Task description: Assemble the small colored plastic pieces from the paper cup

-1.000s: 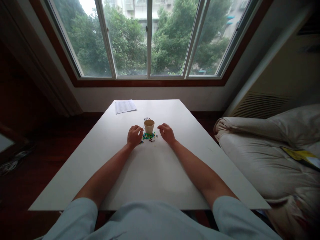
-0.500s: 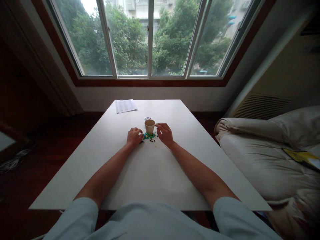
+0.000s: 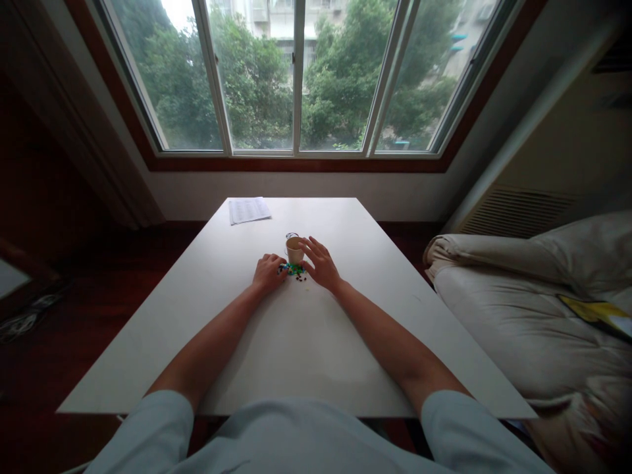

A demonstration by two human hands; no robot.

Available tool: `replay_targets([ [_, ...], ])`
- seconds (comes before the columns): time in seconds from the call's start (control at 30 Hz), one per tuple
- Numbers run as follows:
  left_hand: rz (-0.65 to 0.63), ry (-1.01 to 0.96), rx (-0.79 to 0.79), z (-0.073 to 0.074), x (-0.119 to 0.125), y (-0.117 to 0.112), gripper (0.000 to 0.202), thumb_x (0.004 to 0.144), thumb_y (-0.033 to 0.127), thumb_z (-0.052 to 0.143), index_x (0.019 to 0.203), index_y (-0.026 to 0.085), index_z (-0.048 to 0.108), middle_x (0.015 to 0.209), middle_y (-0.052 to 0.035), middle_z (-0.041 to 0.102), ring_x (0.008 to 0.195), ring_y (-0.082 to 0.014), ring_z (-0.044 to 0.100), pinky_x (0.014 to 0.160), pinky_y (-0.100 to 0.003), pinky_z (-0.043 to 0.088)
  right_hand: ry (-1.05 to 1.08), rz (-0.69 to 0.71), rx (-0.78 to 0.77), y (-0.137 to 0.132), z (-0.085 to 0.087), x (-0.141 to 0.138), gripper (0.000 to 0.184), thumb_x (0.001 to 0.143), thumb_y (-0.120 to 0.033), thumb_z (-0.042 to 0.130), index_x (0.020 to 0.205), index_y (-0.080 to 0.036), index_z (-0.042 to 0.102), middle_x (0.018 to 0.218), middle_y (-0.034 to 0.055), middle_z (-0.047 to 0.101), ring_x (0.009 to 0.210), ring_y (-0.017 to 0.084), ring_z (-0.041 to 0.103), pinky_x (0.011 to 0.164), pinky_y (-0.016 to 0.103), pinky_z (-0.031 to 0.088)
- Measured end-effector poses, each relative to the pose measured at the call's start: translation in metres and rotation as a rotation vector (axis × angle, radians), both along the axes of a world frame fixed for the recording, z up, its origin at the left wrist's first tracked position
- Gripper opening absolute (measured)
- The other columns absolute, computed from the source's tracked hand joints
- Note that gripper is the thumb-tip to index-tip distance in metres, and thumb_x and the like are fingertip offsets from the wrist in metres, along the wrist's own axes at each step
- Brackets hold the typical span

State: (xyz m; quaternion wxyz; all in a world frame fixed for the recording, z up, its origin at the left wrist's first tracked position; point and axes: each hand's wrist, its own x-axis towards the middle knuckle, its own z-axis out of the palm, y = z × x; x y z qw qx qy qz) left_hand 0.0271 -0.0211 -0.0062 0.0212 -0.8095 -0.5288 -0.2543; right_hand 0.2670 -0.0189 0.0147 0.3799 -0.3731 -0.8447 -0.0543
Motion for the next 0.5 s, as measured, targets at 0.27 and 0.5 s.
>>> replay_targets([
  [0.27,-0.078,0.029,-0.032,0.002,0.002,-0.004,0.035,0.092,0.04,0.065,0.123,0.027,0.073,0.12,-0.0089,0.072,0.12,-0.0313,0.056,0.103,-0.046,0.046,0.229,-0.133,-0.018,0.009,-0.009,0.015,0.037,0.105,-0.036,0.047,0.136,-0.024,0.064,0.136,0.0118,0.063,0.131,0.029,0.053,0.114,0.049,0.045],
  [0.5,-0.101,0.043,-0.046,0.004,0.004,-0.006,0.033,0.091,0.036,0.066,0.122,0.03,0.075,0.122,-0.008,0.072,0.122,-0.0301,0.057,0.103,-0.045,0.047,0.083,-0.181,-0.235,0.024,-0.027,0.023,0.022,0.095,-0.022,0.059,0.109,-0.021,0.075,0.113,0.0095,0.071,0.112,0.026,0.058,0.103,0.042,0.048],
])
